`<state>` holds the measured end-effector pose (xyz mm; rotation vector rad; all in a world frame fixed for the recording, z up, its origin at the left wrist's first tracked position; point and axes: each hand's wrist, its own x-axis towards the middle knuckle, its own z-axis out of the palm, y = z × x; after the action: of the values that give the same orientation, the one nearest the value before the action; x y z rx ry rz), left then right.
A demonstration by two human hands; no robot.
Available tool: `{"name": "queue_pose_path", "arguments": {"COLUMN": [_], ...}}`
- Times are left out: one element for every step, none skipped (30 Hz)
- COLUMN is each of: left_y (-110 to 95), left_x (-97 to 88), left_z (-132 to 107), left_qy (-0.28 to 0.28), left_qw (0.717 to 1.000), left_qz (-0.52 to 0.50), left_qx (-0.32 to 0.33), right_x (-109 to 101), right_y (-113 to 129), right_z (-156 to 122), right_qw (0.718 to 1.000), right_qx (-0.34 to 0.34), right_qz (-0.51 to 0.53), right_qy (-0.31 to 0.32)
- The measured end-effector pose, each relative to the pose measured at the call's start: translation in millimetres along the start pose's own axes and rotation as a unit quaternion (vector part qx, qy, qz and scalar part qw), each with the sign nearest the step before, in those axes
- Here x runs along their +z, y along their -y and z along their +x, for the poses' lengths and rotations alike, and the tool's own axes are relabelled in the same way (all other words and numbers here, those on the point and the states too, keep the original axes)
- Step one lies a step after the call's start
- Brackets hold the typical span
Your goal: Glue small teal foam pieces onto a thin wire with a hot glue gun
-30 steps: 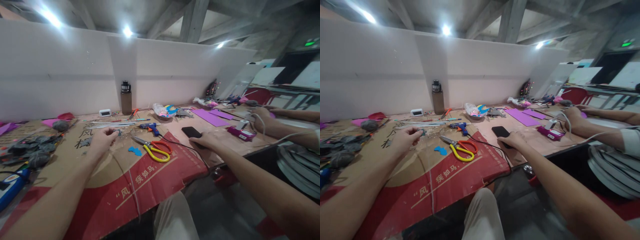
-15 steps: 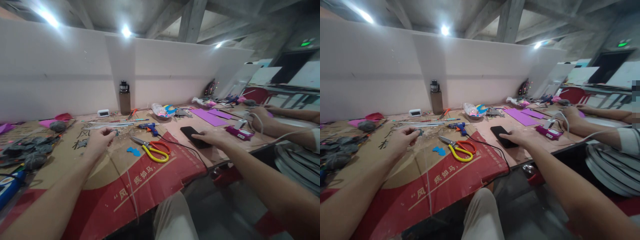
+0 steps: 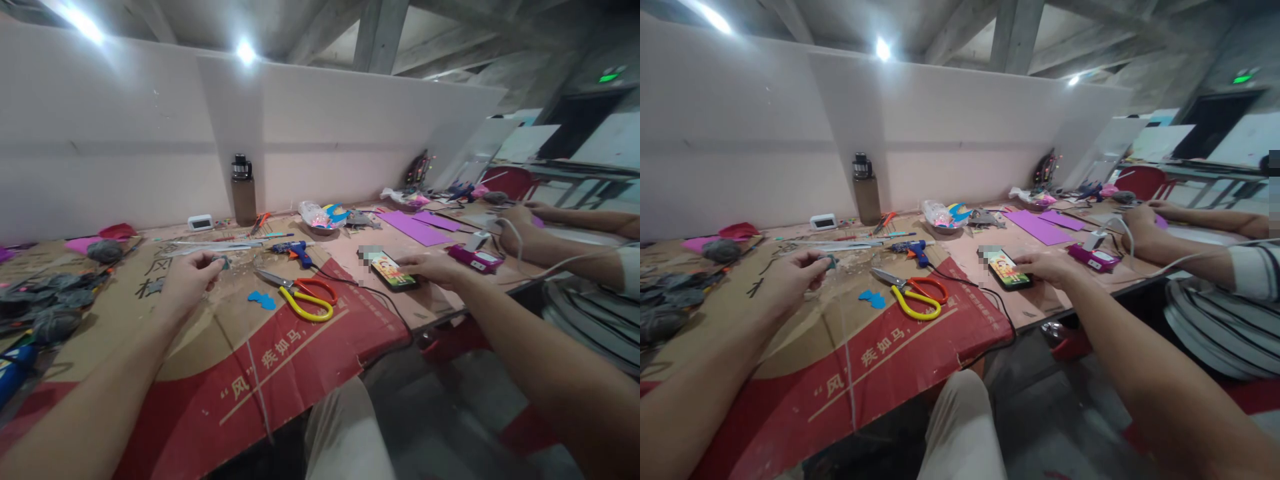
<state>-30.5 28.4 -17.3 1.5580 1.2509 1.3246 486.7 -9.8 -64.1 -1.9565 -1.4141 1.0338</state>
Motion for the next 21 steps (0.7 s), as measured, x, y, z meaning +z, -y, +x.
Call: {"name": "queue_pose_path", "arguments": {"left_y": [0, -1, -1, -2, -3, -4, -5, -5, -6, -6, -6, -5, -5, -4, -4, -3, -3, -3, -3, -3, -2], "left_x": [0.3, 0.6, 1.0, 1.3, 1.7, 2.0, 2.2, 2.2, 2.1, 1.8, 1.4, 1.0, 0.7, 0.5, 0.3, 0.3, 0.2, 0.0, -0.2, -0.6, -0.9], "left_z": [0, 0, 0, -1, -1, -1, -2, -2, -2, -2, -2, -2, -1, -1, 0, 0, 0, 1, 1, 1, 2], "left_qy": [0.000, -0.002, -0.004, -0.006, -0.008, -0.008, -0.006, -0.003, 0.001, 0.004, 0.008, 0.010, 0.010, 0.009, 0.006, 0.004, 0.002, 0.001, 0.000, 0.001, 0.002], "left_qw": [1.000, 1.000, 1.000, 1.000, 1.000, 1.000, 1.000, 1.000, 1.000, 1.000, 1.000, 1.000, 1.000, 1.000, 1.000, 1.000, 1.000, 1.000, 1.000, 1.000, 1.000], "left_qz": [-0.004, -0.006, -0.006, -0.005, -0.003, -0.002, -0.003, -0.001, 0.000, 0.001, 0.007, 0.011, 0.013, 0.014, 0.011, 0.007, 0.004, 0.004, 0.005, 0.007, 0.010], "left_qx": [-0.001, -0.004, -0.006, -0.008, -0.010, -0.011, -0.010, -0.010, -0.009, -0.009, -0.006, -0.003, -0.002, -0.002, -0.003, -0.007, -0.009, -0.011, -0.013, -0.014, -0.015], "right_x": [0, 0, 0, 1, 1, 2, 3, 4, 5, 7, 8, 10, 11, 12, 13, 14, 15, 15, 16, 16, 16], "right_y": [0, 0, 0, 1, 2, 4, 6, 9, 12, 15, 19, 23, 26, 29, 31, 33, 34, 35, 34, 34, 32], "right_z": [0, 1, 1, 1, 0, 0, -1, -2, -3, -4, -4, -3, -2, -1, 1, 3, 5, 6, 7, 8, 8], "right_qw": [0.999, 0.998, 0.997, 0.997, 0.997, 0.997, 0.998, 0.998, 0.997, 0.996, 0.993, 0.990, 0.987, 0.983, 0.979, 0.975, 0.972, 0.971, 0.970, 0.971, 0.972], "right_qx": [0.012, 0.023, 0.031, 0.038, 0.042, 0.046, 0.050, 0.054, 0.061, 0.067, 0.076, 0.087, 0.100, 0.112, 0.124, 0.134, 0.142, 0.146, 0.146, 0.144, 0.140], "right_qz": [0.027, 0.049, 0.061, 0.067, 0.067, 0.058, 0.042, 0.021, -0.001, -0.023, -0.043, -0.059, -0.072, -0.084, -0.093, -0.098, -0.100, -0.098, -0.094, -0.090, -0.086], "right_qy": [0.013, 0.020, 0.021, 0.017, 0.013, 0.005, -0.008, -0.026, -0.044, -0.061, -0.077, -0.093, -0.107, -0.120, -0.134, -0.148, -0.159, -0.165, -0.168, -0.170, -0.171]}}
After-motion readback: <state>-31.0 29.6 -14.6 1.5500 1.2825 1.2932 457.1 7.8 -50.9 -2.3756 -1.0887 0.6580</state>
